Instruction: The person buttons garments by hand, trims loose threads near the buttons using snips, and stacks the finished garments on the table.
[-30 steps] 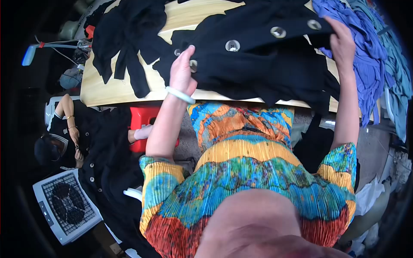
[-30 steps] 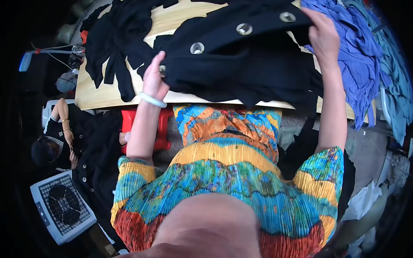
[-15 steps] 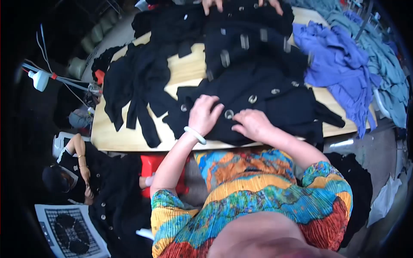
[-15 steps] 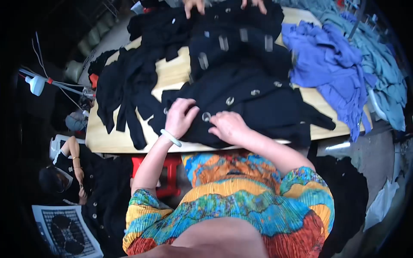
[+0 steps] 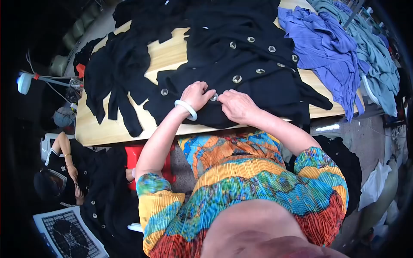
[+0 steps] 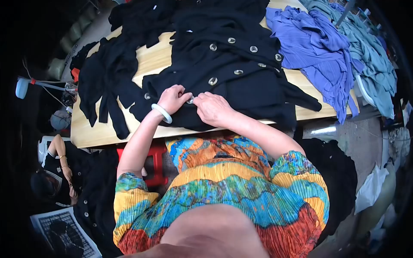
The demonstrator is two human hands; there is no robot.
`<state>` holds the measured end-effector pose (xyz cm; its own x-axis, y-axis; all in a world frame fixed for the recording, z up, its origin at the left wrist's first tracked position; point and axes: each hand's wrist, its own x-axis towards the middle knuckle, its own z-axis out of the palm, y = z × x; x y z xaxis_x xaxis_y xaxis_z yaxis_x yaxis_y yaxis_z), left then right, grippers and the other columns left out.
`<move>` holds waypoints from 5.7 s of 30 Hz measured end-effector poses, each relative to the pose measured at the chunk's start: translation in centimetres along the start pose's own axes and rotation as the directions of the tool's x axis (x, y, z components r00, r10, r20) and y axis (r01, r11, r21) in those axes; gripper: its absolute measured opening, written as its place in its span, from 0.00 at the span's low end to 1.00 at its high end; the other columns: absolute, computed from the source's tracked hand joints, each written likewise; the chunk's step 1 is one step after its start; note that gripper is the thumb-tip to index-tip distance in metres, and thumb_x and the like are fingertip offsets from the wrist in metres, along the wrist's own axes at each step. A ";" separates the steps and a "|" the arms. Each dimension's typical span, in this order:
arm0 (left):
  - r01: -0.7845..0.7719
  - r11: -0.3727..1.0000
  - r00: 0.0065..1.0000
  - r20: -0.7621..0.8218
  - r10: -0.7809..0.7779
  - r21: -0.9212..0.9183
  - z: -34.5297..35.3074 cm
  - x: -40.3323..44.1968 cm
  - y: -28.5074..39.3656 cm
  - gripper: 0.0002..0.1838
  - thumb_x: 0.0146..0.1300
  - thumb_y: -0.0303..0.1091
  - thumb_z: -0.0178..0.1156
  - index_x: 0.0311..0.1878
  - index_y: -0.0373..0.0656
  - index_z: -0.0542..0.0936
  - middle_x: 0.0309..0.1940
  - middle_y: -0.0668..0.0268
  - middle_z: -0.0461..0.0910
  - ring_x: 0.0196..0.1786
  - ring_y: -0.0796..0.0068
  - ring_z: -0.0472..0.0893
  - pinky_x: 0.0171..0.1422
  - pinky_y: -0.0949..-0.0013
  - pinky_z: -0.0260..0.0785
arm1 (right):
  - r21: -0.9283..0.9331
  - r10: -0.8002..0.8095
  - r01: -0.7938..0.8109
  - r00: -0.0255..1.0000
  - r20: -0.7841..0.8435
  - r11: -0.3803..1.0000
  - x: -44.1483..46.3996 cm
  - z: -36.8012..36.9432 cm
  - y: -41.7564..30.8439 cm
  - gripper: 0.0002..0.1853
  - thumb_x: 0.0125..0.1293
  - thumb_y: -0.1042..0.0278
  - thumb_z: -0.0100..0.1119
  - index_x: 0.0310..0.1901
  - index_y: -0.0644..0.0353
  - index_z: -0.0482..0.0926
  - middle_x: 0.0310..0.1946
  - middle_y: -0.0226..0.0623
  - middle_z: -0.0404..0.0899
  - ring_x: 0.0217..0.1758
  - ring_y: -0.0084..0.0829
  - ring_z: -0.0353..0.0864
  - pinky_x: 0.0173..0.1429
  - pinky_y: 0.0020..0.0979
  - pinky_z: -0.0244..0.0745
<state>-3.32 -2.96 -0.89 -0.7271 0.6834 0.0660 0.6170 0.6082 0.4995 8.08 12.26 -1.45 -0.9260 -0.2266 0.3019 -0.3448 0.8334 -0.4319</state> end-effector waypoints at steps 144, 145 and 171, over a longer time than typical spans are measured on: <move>0.320 0.196 0.946 0.303 -0.114 -0.927 3.6 17.0 -2.5 0.02 0.60 0.26 0.54 0.35 0.39 0.73 0.31 0.67 0.75 0.37 0.80 0.73 0.46 0.76 0.67 | 0.901 0.597 -0.306 0.800 0.067 0.308 -0.4 -7.8 10.5 0.13 0.59 0.63 0.60 0.40 0.61 0.73 0.25 0.20 0.69 0.25 0.11 0.62 0.32 0.15 0.60; 0.323 0.204 0.945 0.303 -0.123 -0.924 3.8 17.0 -2.8 0.03 0.60 0.26 0.55 0.37 0.40 0.73 0.31 0.67 0.75 0.38 0.80 0.74 0.46 0.76 0.67 | 0.893 0.587 -0.316 0.806 0.076 0.319 -0.3 -7.6 10.6 0.13 0.59 0.62 0.60 0.40 0.61 0.73 0.25 0.20 0.69 0.25 0.11 0.62 0.32 0.15 0.60; 0.254 0.469 0.936 0.336 0.100 -0.846 -2.3 1.3 4.4 0.19 0.55 0.17 0.53 0.53 0.37 0.70 0.40 0.72 0.75 0.35 0.92 0.72 0.37 0.88 0.63 | 0.801 0.360 -0.187 0.932 -0.037 0.569 0.3 -6.2 5.9 0.18 0.58 0.74 0.56 0.52 0.61 0.72 0.45 0.31 0.77 0.43 0.16 0.74 0.47 0.20 0.67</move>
<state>-2.21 -0.27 3.37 -0.5176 0.8368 -0.1785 -0.1501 0.1166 0.9818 6.70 20.20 1.38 -0.9816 0.1073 0.1580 -0.1458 0.1134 -0.9828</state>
